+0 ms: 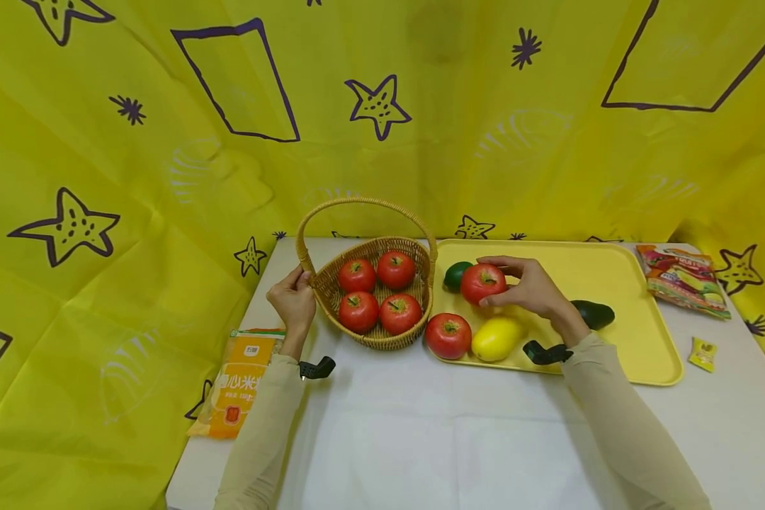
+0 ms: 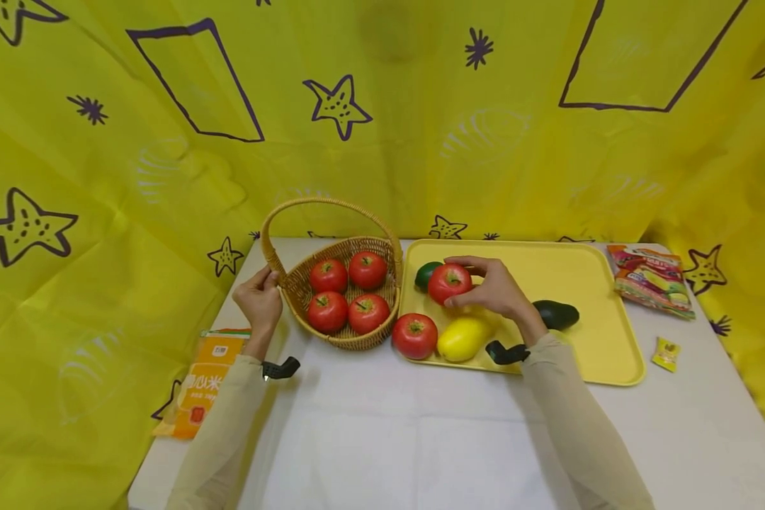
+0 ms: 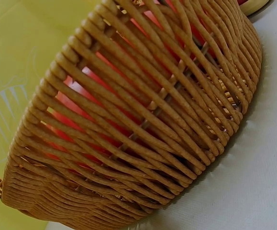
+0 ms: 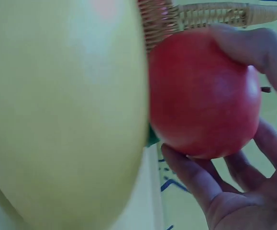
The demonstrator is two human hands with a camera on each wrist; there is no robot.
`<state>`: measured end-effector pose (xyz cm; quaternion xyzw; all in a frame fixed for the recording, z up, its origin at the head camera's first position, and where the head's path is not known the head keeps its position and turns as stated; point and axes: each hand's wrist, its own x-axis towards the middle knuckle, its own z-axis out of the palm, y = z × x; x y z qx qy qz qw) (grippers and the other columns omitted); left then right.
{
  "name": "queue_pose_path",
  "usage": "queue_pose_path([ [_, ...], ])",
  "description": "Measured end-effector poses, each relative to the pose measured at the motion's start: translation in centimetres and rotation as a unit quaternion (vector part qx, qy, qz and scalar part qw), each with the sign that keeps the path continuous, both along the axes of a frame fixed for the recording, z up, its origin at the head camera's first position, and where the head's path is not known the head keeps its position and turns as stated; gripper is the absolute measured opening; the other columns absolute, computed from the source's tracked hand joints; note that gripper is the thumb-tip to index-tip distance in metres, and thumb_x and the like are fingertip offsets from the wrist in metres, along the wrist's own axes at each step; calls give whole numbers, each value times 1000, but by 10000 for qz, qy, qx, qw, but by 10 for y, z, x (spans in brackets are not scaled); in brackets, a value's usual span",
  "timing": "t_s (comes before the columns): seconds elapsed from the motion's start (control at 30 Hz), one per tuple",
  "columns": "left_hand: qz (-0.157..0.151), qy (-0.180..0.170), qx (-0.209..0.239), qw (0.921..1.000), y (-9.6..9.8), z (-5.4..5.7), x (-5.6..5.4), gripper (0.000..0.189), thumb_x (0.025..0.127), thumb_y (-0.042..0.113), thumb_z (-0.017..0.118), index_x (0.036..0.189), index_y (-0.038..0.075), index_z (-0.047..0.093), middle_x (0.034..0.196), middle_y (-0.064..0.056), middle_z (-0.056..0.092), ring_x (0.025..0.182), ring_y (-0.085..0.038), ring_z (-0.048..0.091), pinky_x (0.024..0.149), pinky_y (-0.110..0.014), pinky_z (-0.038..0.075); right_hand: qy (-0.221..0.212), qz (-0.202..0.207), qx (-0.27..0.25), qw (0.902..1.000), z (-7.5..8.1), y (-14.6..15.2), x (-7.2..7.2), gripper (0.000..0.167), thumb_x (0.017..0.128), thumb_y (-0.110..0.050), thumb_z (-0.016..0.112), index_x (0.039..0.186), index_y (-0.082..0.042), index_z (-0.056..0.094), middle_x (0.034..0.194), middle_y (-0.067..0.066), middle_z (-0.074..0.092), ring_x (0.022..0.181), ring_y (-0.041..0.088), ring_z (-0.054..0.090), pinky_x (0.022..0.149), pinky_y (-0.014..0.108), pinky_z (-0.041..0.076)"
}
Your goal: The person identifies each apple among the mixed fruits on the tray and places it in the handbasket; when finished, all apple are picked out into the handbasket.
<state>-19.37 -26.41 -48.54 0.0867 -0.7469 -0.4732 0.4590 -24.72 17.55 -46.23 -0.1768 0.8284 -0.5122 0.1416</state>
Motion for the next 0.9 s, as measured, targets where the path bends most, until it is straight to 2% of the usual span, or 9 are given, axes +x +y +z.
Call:
queue_pose_path([
  [0.1, 37, 31, -21, 10000, 0, 0, 0, 13, 91, -11, 73, 97, -6, 84, 86, -25, 79, 74, -43, 76, 68, -3, 46, -51, -42, -352, 9994, 7, -2, 2, 72, 83, -23, 93, 148, -12, 64, 148, 14, 63, 135, 35, 55, 91, 20, 54],
  [0.2, 28, 99, -18, 9999, 1, 1, 0, 13, 91, -10, 73, 95, -6, 84, 86, -25, 79, 70, -43, 74, 66, -3, 44, -59, 71, -824, 9966, 14, -6, 5, 71, 85, -15, 91, 150, -11, 62, 146, 6, 65, 131, 27, 57, 92, 21, 57],
  [0.3, 30, 103, -22, 9999, 1, 1, -1, 13, 91, -11, 72, 96, -7, 84, 86, -26, 78, 69, -45, 73, 66, -3, 42, 19, 311, -1390, 9898, 22, -11, 8, 72, 85, -3, 88, 151, -6, 59, 141, -4, 67, 124, 20, 62, 93, 24, 60],
  [0.4, 44, 35, 5, 10000, 0, 1, -1, 14, 91, -12, 71, 98, -7, 83, 87, -27, 78, 72, -46, 75, 67, -3, 44, 121, 525, -1803, 9821, 32, -17, 12, 73, 83, 5, 85, 151, -3, 59, 138, -7, 69, 117, 16, 67, 91, 27, 62],
  [0.53, -9, -24, 17, 10000, 0, 1, 0, 15, 92, -12, 70, 101, -10, 82, 89, -29, 78, 78, -48, 77, 70, -2, 47, 221, 656, -2065, 9760, 45, -25, 18, 75, 80, 11, 85, 149, 0, 59, 140, -5, 68, 115, 17, 71, 89, 30, 63],
  [0.73, -56, -32, 50, 10000, -1, 0, 0, 14, 92, -12, 70, 103, -12, 80, 92, -32, 76, 82, -48, 77, 71, -2, 49, 342, 919, -2383, 9662, 60, -41, 28, 75, 77, 15, 85, 147, 4, 60, 140, -4, 69, 119, 18, 70, 88, 35, 63],
  [0.9, -56, -23, 32, 10000, -1, -1, 0, 14, 92, -11, 71, 104, -12, 80, 93, -31, 77, 83, -48, 77, 72, -2, 49, 362, 1080, -2438, 9631, 69, -60, 36, 76, 76, 13, 88, 146, 4, 61, 141, -2, 69, 121, 18, 69, 91, 36, 63],
])
